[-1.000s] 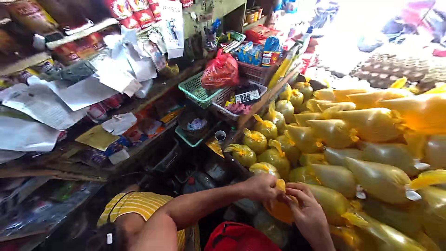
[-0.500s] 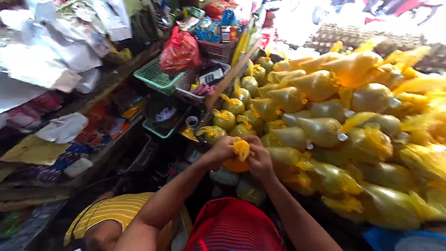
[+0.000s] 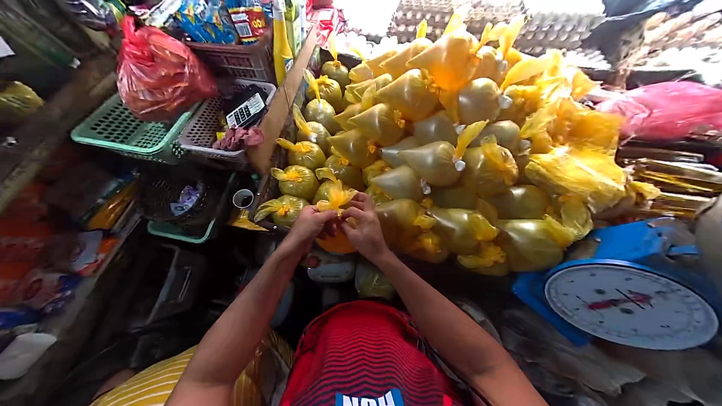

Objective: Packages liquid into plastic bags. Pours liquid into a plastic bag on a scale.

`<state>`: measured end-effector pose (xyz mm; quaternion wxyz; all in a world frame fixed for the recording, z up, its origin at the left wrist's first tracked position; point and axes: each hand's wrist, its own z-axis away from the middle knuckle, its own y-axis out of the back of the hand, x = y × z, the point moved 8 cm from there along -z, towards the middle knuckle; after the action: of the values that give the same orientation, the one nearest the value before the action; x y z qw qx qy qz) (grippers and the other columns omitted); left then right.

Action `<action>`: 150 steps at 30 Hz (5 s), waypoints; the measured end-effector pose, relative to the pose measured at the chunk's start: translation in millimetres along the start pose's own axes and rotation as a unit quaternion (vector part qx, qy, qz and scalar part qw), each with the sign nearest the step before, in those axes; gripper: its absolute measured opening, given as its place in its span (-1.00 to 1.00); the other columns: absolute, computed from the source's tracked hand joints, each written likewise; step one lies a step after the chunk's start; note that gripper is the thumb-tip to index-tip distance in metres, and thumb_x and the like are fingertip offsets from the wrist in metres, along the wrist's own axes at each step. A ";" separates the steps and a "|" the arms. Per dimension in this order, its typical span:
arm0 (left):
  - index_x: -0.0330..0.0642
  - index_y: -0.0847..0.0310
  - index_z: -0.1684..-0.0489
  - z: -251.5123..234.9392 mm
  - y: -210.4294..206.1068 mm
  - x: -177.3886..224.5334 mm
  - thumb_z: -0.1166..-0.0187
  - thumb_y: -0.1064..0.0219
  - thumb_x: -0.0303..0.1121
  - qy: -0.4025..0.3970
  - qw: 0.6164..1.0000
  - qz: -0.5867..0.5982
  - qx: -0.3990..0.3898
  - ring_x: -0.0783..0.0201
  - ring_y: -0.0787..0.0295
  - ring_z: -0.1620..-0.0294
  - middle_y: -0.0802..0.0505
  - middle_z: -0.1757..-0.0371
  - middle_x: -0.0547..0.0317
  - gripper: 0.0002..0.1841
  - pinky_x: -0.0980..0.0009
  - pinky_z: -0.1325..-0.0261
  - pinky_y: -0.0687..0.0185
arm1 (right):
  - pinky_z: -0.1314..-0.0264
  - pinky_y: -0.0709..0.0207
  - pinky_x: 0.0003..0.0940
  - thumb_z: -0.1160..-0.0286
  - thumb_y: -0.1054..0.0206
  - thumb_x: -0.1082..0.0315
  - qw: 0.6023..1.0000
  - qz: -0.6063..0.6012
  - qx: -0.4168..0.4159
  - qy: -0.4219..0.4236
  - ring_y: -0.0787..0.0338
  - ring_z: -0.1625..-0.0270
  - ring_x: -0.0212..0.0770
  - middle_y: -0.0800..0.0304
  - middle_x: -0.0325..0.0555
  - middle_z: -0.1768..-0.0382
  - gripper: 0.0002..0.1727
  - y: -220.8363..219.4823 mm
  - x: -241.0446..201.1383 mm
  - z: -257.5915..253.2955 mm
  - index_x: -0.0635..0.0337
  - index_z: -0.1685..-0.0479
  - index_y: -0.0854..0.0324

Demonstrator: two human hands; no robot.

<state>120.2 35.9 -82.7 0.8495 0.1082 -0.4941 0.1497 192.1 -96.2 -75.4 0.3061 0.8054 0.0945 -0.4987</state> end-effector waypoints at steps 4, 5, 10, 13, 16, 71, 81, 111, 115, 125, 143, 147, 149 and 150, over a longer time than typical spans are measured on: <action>-0.23 -0.64 0.24 -9.2 10.9 -8.8 -0.79 -0.17 -0.18 0.089 0.990 -0.094 -0.058 0.40 -0.58 0.67 -0.70 0.54 0.23 -0.69 0.50 0.57 -0.57 | -0.45 -0.68 -0.17 -0.40 -0.40 0.44 0.998 -0.052 -0.029 -0.008 -0.68 -0.48 -0.29 -0.74 -0.23 -0.40 -0.93 -19.2 3.0 3.8 0.14 0.35 -0.80; -0.23 -0.62 0.20 -9.2 9.8 -5.4 -0.81 -0.16 -0.14 0.074 0.985 -0.131 -0.088 0.39 -0.59 0.64 -0.68 0.53 0.22 -0.67 0.48 0.52 -0.61 | -0.36 -0.71 -0.18 -0.44 -0.37 0.43 0.995 -0.074 -0.047 -0.043 -0.78 -0.32 -0.32 -0.86 -0.23 -0.21 -0.90 -20.3 7.4 2.1 0.15 0.26 -0.81; -0.11 -0.77 0.14 6.0 0.3 25.7 -0.46 -0.38 -0.35 -0.210 0.818 -0.531 0.064 -0.04 -0.84 0.19 -0.86 0.23 0.01 -0.87 -0.17 0.21 -0.71 | 0.11 -0.71 -0.15 -0.55 -0.32 0.43 0.968 -0.122 -0.110 -0.187 -0.81 0.23 -0.24 -0.87 -0.11 0.27 -0.87 -27.0 30.9 -6.7 0.19 0.19 -0.80; 0.03 -0.86 -0.01 19.0 -10.2 26.4 -0.37 -0.38 -0.43 -0.397 0.706 -0.571 0.131 0.05 -0.81 -0.22 -0.86 -0.22 0.17 -0.72 -0.13 -0.37 -0.62 | 0.03 -0.71 -0.16 -0.58 -0.32 0.42 0.960 -0.121 -0.151 -0.204 -0.83 0.14 -0.25 -0.89 -0.09 0.17 -0.86 -29.2 36.8 -13.0 0.21 0.15 -0.80; -0.09 -0.84 0.04 5.9 1.3 11.7 -0.49 -0.28 -0.45 -0.336 0.837 -0.425 0.077 0.26 -0.68 -0.42 -0.80 -0.38 0.30 -0.77 -0.10 -0.69 -0.30 | -0.41 -0.66 -0.11 -0.51 -0.41 0.38 0.969 -0.077 -0.187 -0.142 -0.66 -0.45 -0.23 -0.58 -0.20 -0.56 -0.91 -27.6 30.8 -21.2 0.15 0.24 -0.83; 0.20 0.17 -0.97 -5.1 -172.2 -54.6 -0.44 -0.28 0.34 -0.349 0.818 -0.457 0.010 -0.30 0.46 -0.93 0.18 -0.96 -0.08 0.05 -0.43 -0.79 0.15 | -0.48 -0.65 0.00 -0.67 -0.27 -0.03 0.944 0.198 0.192 -0.182 -0.82 -0.31 -0.16 -0.84 -0.06 -0.24 -0.52 437.1 100.9 -124.8 0.09 -0.36 -0.69; 0.17 0.02 -0.94 -9.7 -170.1 -49.5 -0.47 -0.29 0.29 -0.348 0.850 -0.395 -0.006 -0.28 0.48 -0.93 0.12 -0.95 -0.06 -0.02 -0.35 -0.84 0.16 | -0.19 -0.54 0.53 -0.65 -0.23 0.14 0.803 0.362 0.223 -0.419 -0.76 -0.27 0.39 -0.82 0.27 -0.19 -0.65 470.8 157.1 -40.8 0.05 -0.17 -0.81; -0.06 -0.61 -0.28 -10.7 -290.0 56.8 -0.81 -0.09 0.04 -0.073 0.911 0.136 -0.381 0.28 -0.80 0.10 -0.85 0.07 0.14 -0.58 0.20 0.01 -0.78 | -0.38 -0.64 0.12 -0.46 -0.49 -0.12 0.856 0.196 0.391 -0.277 -0.80 -0.23 0.06 -0.80 0.19 -0.12 -0.33 252.2 -12.1 85.7 0.34 -0.26 -0.63; 0.01 -0.54 -0.45 3.7 -296.6 51.0 -0.74 -0.11 0.19 -0.038 0.887 0.162 -0.432 0.17 -0.85 -0.09 -0.86 -0.14 0.09 -0.46 0.09 -0.12 -0.82 | -0.02 -0.75 0.13 -0.75 -0.17 -0.17 0.800 0.160 0.512 -0.269 -0.85 0.09 0.01 -0.84 0.11 0.13 -0.44 270.9 -30.0 164.8 0.19 -0.15 -0.69; -0.29 -0.53 -0.32 -5.4 -300.1 272.7 -0.83 -0.10 -0.01 -0.414 0.877 0.152 -0.191 0.17 -0.86 -0.08 -0.87 -0.04 0.04 -0.52 0.07 -0.24 -0.82 | 0.02 -0.85 -0.20 -0.73 -0.23 0.26 0.736 0.012 0.626 -0.259 -0.89 0.16 -0.25 -0.87 -0.07 0.19 -0.71 306.6 -78.1 392.4 0.32 -0.10 -0.69; -0.29 -0.43 -0.54 -51.9 -499.7 166.4 -0.64 -0.33 -0.11 -0.462 0.784 -0.397 -0.122 -0.13 -0.58 -0.52 -0.63 -0.49 -0.23 -0.42 -0.17 -0.56 -0.50 | -0.12 -0.86 -0.15 -0.42 -0.52 0.43 0.782 -0.180 0.521 -0.292 -0.90 -0.05 -0.09 -0.88 0.05 -0.02 -0.55 342.0 -28.5 461.4 0.33 -0.31 -0.61; -0.25 -0.56 -0.19 55.4 -418.0 55.1 -0.75 -0.24 -0.11 -0.388 0.862 -0.222 -0.239 0.19 -0.78 0.16 -0.80 0.12 0.04 -0.64 0.16 0.05 -0.79 | 0.02 -0.88 -0.13 -0.44 -0.56 0.17 0.815 -0.131 0.451 -0.339 -0.93 0.12 -0.14 -0.92 -0.05 0.15 -0.62 349.1 7.9 420.7 0.23 -0.10 -0.76; -0.33 -0.52 -0.25 107.6 -413.3 -8.5 -0.75 -0.20 -0.07 -0.258 0.868 -0.167 -0.390 0.24 -0.75 0.14 -0.80 0.07 0.05 -0.55 0.25 0.07 -0.74 | 0.08 -0.86 -0.15 -0.52 -0.46 -0.04 0.845 -0.059 0.392 -0.360 -0.91 0.21 -0.25 -0.93 -0.17 0.26 -0.60 350.6 13.4 386.7 0.13 0.01 -0.82; -0.35 -0.44 -0.34 130.3 -413.1 -28.4 -0.73 -0.20 -0.04 -0.211 0.864 -0.144 -0.434 0.25 -0.76 0.06 -0.79 -0.02 0.04 -0.49 0.25 0.00 -0.75 | 0.13 -0.84 -0.16 -0.58 -0.38 -0.12 0.861 -0.015 0.362 -0.358 -0.89 0.26 -0.30 -0.90 -0.22 0.32 -0.56 350.0 11.0 366.4 0.09 0.07 -0.83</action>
<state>151.0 -396.4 -58.6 0.6983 -0.1725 -0.6554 -0.2303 84.3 -591.3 -60.8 -0.0020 0.6243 -0.1965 -0.7560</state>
